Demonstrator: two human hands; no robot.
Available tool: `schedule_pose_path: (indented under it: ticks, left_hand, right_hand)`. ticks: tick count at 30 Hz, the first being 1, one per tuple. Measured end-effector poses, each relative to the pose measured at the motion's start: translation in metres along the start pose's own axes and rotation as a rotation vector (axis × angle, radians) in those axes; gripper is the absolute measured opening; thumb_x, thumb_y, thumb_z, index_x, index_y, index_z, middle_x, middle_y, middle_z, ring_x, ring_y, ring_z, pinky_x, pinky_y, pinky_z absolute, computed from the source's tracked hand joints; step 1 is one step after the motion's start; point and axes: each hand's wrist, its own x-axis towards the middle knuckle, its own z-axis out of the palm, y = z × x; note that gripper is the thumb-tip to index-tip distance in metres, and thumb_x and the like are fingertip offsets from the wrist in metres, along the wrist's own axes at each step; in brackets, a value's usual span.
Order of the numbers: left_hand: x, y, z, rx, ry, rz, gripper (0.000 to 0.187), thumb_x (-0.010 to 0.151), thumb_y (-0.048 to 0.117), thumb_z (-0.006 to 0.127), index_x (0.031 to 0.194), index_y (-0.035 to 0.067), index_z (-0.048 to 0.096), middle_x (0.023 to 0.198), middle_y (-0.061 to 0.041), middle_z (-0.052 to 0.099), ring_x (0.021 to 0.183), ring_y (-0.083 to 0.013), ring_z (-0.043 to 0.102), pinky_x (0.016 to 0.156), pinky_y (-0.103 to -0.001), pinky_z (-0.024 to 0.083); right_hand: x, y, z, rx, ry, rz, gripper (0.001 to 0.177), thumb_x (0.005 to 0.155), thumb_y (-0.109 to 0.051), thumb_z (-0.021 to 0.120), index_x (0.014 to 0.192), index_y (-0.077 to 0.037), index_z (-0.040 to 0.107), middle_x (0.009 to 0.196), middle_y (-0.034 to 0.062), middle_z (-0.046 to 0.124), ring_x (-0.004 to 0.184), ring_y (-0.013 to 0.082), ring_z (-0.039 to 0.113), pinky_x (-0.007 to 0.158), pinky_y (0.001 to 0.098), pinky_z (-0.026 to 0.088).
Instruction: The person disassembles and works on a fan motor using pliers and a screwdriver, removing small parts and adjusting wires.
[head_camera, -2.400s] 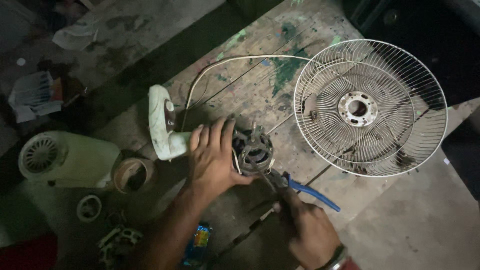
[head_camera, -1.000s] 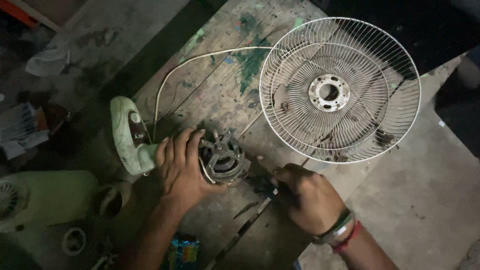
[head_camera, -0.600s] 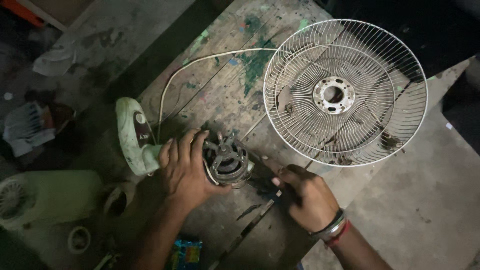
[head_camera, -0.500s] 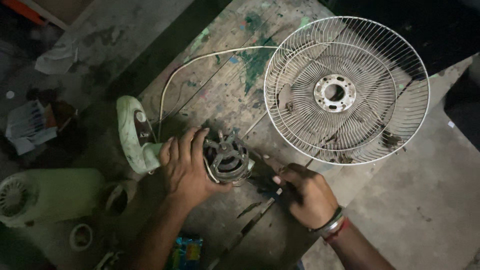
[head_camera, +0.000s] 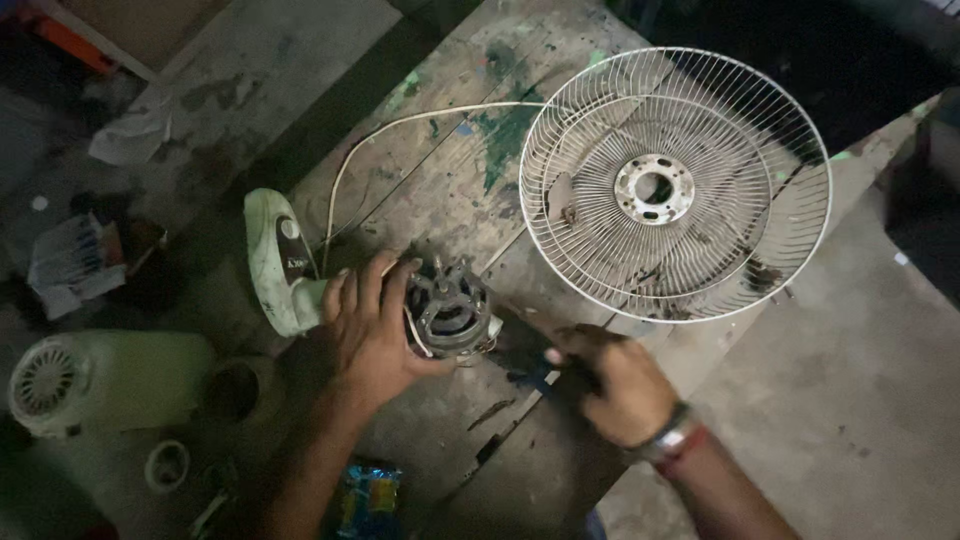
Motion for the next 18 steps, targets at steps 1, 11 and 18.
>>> schedule_pose_path:
  ticks: [1, 11, 18]
  left_hand:
    - [-0.002, 0.0, 0.0, -0.026, 0.039, 0.015, 0.126, 0.038, 0.06, 0.094, 0.139, 0.001, 0.049, 0.145, -0.021, 0.044, 0.135, -0.0391, 0.04, 0.115, -0.058, 0.019]
    - [0.03, -0.007, -0.021, 0.006, -0.197, 0.025, 0.118, 0.047, 0.07, 0.091, 0.135, 0.001, 0.053, 0.144, -0.021, 0.047, 0.135, -0.0398, 0.042, 0.115, -0.057, 0.023]
    - [0.106, -0.002, -0.015, 0.008, -0.621, -0.035, 0.131, 0.057, 0.096, 0.06, 0.15, 0.006, 0.041, 0.154, -0.023, 0.039, 0.143, -0.0391, 0.037, 0.12, -0.054, 0.016]
  right_hand:
    - [-0.003, -0.002, -0.01, -0.029, -0.034, -0.036, 0.06, 0.063, 0.001, 0.068, 0.123, -0.006, 0.069, 0.11, 0.0199, 0.073, 0.097, 0.0396, 0.071, 0.082, 0.0428, 0.056]
    - [-0.038, -0.026, -0.011, -0.085, 0.003, 0.435, 0.042, 0.087, -0.02, 0.067, 0.129, -0.018, 0.07, 0.104, 0.0134, 0.076, 0.092, 0.0361, 0.072, 0.078, 0.0432, 0.056]
    - [-0.047, -0.022, 0.011, -0.087, 0.05, 0.353, 0.045, 0.084, -0.015, 0.065, 0.129, -0.014, 0.067, 0.111, 0.0176, 0.073, 0.097, 0.0398, 0.07, 0.08, 0.0457, 0.056]
